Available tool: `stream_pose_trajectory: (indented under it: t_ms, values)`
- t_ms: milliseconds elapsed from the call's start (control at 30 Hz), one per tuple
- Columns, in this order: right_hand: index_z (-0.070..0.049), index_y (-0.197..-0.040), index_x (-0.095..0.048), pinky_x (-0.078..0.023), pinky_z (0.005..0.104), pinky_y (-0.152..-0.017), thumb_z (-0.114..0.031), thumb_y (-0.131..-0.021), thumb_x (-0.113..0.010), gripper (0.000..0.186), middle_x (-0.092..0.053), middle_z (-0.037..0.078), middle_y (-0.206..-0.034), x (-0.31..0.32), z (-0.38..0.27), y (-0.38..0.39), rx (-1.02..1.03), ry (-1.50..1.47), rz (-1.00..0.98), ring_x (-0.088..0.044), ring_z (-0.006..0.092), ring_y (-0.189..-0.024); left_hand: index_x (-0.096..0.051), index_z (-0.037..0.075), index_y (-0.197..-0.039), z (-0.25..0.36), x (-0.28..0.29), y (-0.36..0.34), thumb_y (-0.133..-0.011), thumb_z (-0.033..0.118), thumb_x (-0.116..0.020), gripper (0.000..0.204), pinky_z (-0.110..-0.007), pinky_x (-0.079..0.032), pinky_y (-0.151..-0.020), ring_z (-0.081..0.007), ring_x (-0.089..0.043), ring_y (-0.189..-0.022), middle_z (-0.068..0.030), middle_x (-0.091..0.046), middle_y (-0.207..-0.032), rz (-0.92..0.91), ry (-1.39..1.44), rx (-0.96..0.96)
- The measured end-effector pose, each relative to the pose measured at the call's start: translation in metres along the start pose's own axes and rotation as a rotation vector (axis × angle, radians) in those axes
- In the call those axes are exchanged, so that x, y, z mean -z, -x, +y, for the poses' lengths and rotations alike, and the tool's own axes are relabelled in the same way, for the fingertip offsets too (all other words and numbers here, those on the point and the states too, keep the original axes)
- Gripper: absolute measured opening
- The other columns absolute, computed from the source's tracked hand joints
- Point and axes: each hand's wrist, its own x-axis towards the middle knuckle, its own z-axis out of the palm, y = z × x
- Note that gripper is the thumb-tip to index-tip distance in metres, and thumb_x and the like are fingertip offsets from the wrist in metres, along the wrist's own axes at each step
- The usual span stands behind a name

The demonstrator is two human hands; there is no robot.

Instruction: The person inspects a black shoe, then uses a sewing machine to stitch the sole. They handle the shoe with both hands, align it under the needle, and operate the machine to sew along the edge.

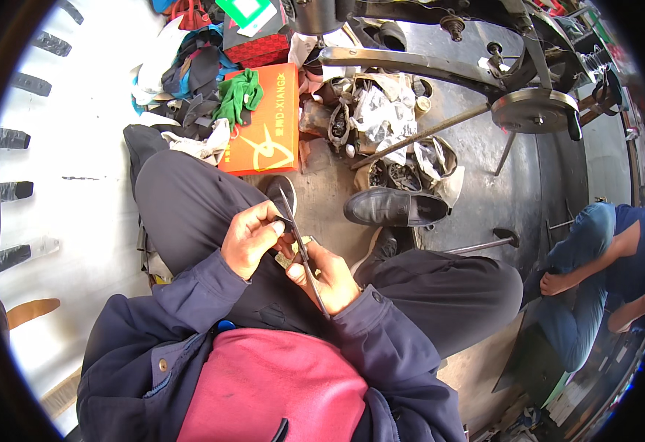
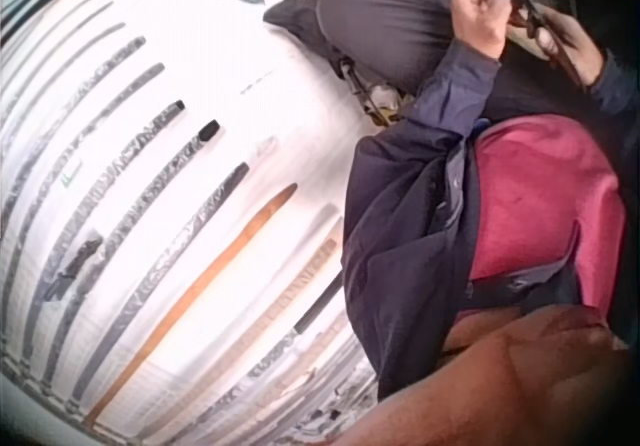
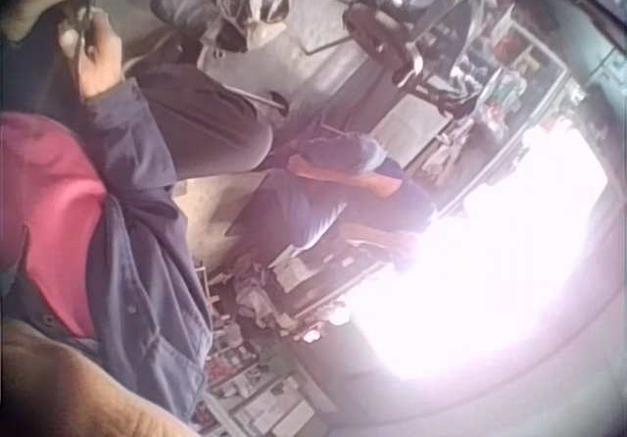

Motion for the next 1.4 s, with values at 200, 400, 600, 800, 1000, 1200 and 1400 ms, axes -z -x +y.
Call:
stream_pose_trajectory:
  t_ms: [200,400,600,800,1000,1200,1400]
  values:
    - [0.007,-0.14,-0.055,-0.046,0.0305,-0.103,-0.048,-0.1,-0.069,0.069,-0.069,0.012,-0.123,0.005,-0.002,0.002,-0.11,0.057,-0.012,-0.061,0.016,-0.117,-0.059,0.002,-0.1,-0.003,0.001,-0.001,-0.102,0.005,-0.054,0.006,-0.029,-0.058,-0.073,-0.0141,-0.069,-0.077,-0.0062,-0.069,-0.09,-0.005,-0.011,0.004]
    - [0.006,-0.135,-0.059,-0.051,0.0312,-0.094,-0.046,-0.101,-0.069,0.064,-0.073,0.014,-0.108,0.003,-0.003,0.002,-0.03,0.155,0.036,-0.065,0.0149,-0.102,-0.06,0.002,-0.102,-0.004,0.004,-0.001,-0.103,0.008,-0.056,0.007,-0.03,-0.059,-0.073,-0.0154,-0.07,-0.078,-0.0069,-0.07,-0.091,-0.024,-0.001,0.021]
    - [0.006,-0.119,-0.066,-0.052,0.0338,-0.073,-0.048,-0.098,-0.071,0.058,-0.067,0.019,-0.079,0.01,-0.002,0.009,-0.14,0.464,0.066,-0.063,0.0144,-0.077,-0.06,0.002,-0.102,-0.002,0.007,-0.001,-0.104,0.013,-0.056,0.011,-0.03,-0.059,-0.072,-0.0173,-0.071,-0.076,-0.0083,-0.069,-0.089,0.009,0.051,0.071]
    - [0.004,-0.113,-0.064,-0.046,0.0276,-0.07,-0.05,-0.096,-0.074,0.058,-0.062,0.005,-0.084,0.017,0.013,0.006,-0.076,0.23,0.07,-0.052,0.0088,-0.079,-0.06,0.002,-0.102,0.0,0.009,-0.003,-0.104,0.015,-0.056,0.014,-0.03,-0.058,-0.074,-0.0182,-0.07,-0.077,-0.0094,-0.069,-0.091,-0.067,0.037,0.126]
    - [0.004,-0.113,-0.062,-0.044,0.0274,-0.072,-0.053,-0.094,-0.075,0.062,-0.058,-0.002,-0.087,0.018,0.012,0.008,0.003,0.131,0.016,-0.048,0.0088,-0.082,-0.064,-0.003,-0.1,0.004,0.009,-0.005,-0.101,0.009,-0.06,0.013,-0.029,-0.056,-0.072,-0.0156,-0.067,-0.076,-0.0079,-0.067,-0.089,-0.159,-0.043,0.194]
    - [0.001,-0.103,-0.062,-0.046,0.0298,-0.07,-0.055,-0.092,-0.076,0.059,-0.058,0.003,-0.081,0.021,0.0,0.01,-0.024,0.285,-0.01,-0.05,0.0105,-0.077,-0.065,-0.003,-0.099,0.009,0.013,-0.007,-0.101,0.009,-0.062,0.013,-0.027,-0.056,-0.068,-0.0136,-0.067,-0.07,-0.0071,-0.069,-0.086,-0.198,-0.18,0.224]
    - [0.0,-0.104,-0.062,-0.049,0.0354,-0.07,-0.056,-0.09,-0.077,0.06,-0.062,0.015,-0.081,0.024,0.002,0.01,0.005,0.458,0.007,-0.058,0.0232,-0.075,-0.067,-0.003,-0.099,0.011,0.016,-0.01,-0.099,0.008,-0.068,0.011,-0.025,-0.056,-0.062,-0.0119,-0.068,-0.067,-0.0067,-0.071,-0.085,-0.214,-0.238,0.243]
